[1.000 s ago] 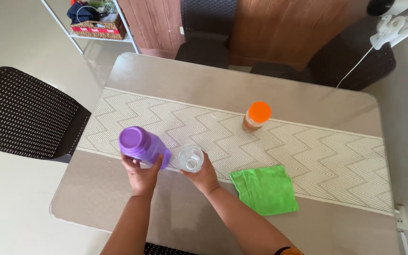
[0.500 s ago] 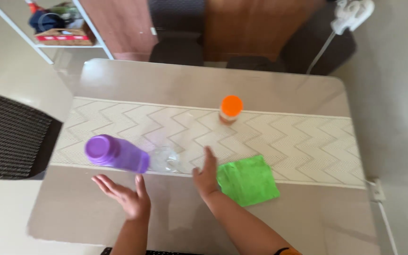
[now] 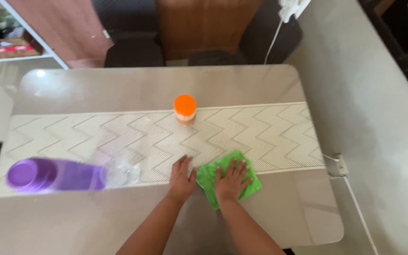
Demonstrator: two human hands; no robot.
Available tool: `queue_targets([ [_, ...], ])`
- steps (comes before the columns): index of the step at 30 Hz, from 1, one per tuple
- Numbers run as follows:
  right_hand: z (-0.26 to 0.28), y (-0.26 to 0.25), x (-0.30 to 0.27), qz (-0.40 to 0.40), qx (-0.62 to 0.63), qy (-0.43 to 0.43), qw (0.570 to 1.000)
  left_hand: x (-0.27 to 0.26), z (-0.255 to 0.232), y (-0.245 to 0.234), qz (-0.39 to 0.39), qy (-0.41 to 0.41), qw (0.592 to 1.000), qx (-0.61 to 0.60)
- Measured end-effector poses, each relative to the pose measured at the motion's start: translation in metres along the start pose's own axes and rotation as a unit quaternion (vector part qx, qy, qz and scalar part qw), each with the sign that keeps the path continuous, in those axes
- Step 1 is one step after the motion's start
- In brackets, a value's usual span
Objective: Gathering dirty dishes from a dining table, washing them in a kitchen sink, and then wiping the table clean.
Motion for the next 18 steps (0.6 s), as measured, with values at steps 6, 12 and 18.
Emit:
queue_targets([
  [6, -0.076, -0.014, 0.07, -0.049, -0.037, 0.077, 0.995, 0.058, 0.01, 0.003, -0.032, -0.219, 0.972, -0.072],
  [12, -0.055, -0.05, 0.157, -0.074, -0.028, 0.073, 0.994, 0.13, 0.023, 0.013, -0.007, -0.36, 0.92, -0.154],
  [18, 0.055, -0.068, 0.218, -0.053, -0.084, -0.091, 0.991, 0.164, 0.049, 0.04, -0.077, -0.331, 0.92, -0.193],
])
Point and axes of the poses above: each hand's wrist, its own x-axis towards the middle knuckle, its own y-axis out of the palm, z = x × y, the point moved 9 cm from there along x, towards the middle knuckle, and after that the axes turned 11 degrees about -y, right-handed, at the moved point
